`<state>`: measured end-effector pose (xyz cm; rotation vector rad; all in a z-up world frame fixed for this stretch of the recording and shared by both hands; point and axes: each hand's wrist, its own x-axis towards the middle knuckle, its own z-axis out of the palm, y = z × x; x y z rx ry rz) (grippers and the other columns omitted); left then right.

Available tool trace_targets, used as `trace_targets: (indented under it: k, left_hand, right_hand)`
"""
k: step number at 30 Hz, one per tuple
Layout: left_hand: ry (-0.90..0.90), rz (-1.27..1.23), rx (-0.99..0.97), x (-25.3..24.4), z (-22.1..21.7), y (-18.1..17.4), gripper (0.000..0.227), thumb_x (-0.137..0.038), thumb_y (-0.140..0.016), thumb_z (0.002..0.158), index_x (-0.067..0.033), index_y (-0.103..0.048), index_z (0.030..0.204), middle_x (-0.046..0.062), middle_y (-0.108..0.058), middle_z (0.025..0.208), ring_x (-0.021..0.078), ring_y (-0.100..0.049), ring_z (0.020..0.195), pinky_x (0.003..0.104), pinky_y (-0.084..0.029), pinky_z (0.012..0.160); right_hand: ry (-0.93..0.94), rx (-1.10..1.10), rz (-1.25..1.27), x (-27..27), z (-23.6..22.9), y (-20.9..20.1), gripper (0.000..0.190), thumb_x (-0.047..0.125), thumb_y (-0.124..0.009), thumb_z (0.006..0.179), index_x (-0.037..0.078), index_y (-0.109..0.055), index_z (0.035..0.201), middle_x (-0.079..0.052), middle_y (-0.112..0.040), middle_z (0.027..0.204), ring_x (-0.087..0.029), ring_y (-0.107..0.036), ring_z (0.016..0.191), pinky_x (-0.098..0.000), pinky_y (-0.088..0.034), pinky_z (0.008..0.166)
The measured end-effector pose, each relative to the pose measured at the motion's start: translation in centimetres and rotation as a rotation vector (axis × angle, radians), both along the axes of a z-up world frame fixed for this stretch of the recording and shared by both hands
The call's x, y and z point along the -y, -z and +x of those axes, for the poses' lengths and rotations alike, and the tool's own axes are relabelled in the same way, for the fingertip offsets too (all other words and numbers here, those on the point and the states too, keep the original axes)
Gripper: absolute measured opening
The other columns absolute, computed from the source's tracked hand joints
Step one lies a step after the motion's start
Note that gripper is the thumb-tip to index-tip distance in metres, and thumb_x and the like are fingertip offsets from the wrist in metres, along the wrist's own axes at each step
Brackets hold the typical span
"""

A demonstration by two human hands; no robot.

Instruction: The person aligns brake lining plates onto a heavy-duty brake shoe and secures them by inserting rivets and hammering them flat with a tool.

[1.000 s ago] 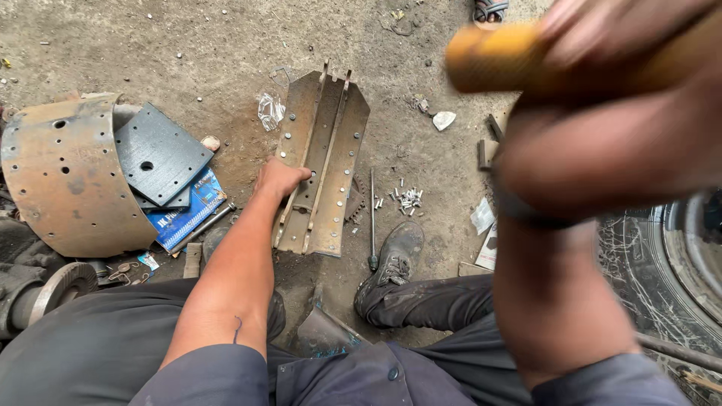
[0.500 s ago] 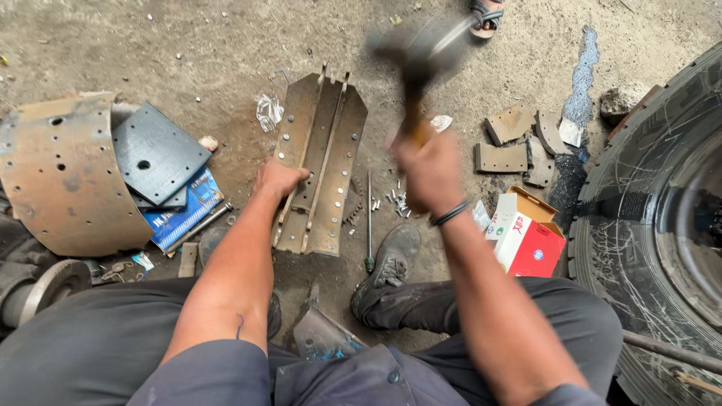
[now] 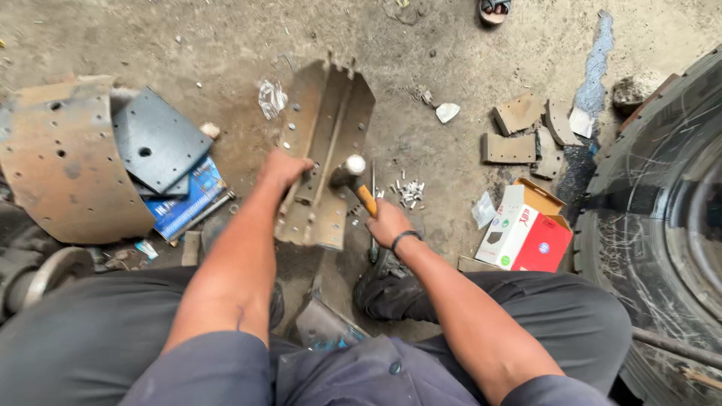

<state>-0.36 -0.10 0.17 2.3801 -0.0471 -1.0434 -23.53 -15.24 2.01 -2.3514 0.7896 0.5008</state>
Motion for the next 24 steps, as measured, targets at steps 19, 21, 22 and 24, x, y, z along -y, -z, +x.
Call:
trace_targets:
  k: [19, 21, 22, 24]
  left_hand:
    - [-0.103, 0.037, 0.055, -0.7, -2.0, 1.3, 0.108, -0.046, -0.083, 0.069, 0.0043, -0.036, 0.152, 0.031, -0.056, 0.141, 0.0429, -0.057, 0.129, 0.048, -0.046, 0.109]
    - [-0.104, 0.068, 0.040, -0.9, -2.3, 1.4, 0.107, -0.047, -0.082, 0.069, 0.0035, -0.037, 0.151, 0.030, -0.056, 0.143, 0.0422, -0.058, 0.131, 0.048, -0.047, 0.109]
    - [-0.103, 0.062, 0.048, -1.1, -2.5, 1.5, 0.105, -0.046, -0.082, 0.068, 0.0040, -0.038, 0.150, 0.030, -0.057, 0.142, 0.0417, -0.058, 0.130, 0.048, -0.047, 0.109]
    - [-0.102, 0.051, 0.061, -1.2, -2.7, 1.8, 0.103, -0.045, -0.082, 0.068, 0.0049, -0.041, 0.148, 0.029, -0.059, 0.141, 0.0408, -0.060, 0.129, 0.047, -0.048, 0.109]
  right_hand:
    - [0.430, -0.508, -0.294, 8.8, -11.6, 5.8, 0.036, 0.030, -0.064, 0.089, 0.012, -0.074, 0.119, -0.015, -0.072, 0.124, -0.033, -0.070, 0.114, -0.0448, -0.057, 0.095]
    - [0.460, -0.491, -0.340, 9.6, -13.1, 6.5, 0.036, 0.028, -0.061, 0.092, 0.012, -0.072, 0.123, -0.014, -0.073, 0.125, -0.032, -0.071, 0.115, -0.0459, -0.057, 0.094]
    - [0.466, -0.471, -0.369, 10.0, -13.7, 6.6, 0.036, 0.027, -0.057, 0.096, 0.012, -0.070, 0.126, -0.015, -0.074, 0.124, -0.032, -0.072, 0.114, -0.0470, -0.057, 0.093]
    - [0.486, -0.513, -0.383, 10.7, -14.1, 6.3, 0.037, 0.026, -0.055, 0.098, 0.013, -0.068, 0.129, -0.014, -0.073, 0.126, -0.032, -0.070, 0.117, -0.0486, -0.055, 0.095]
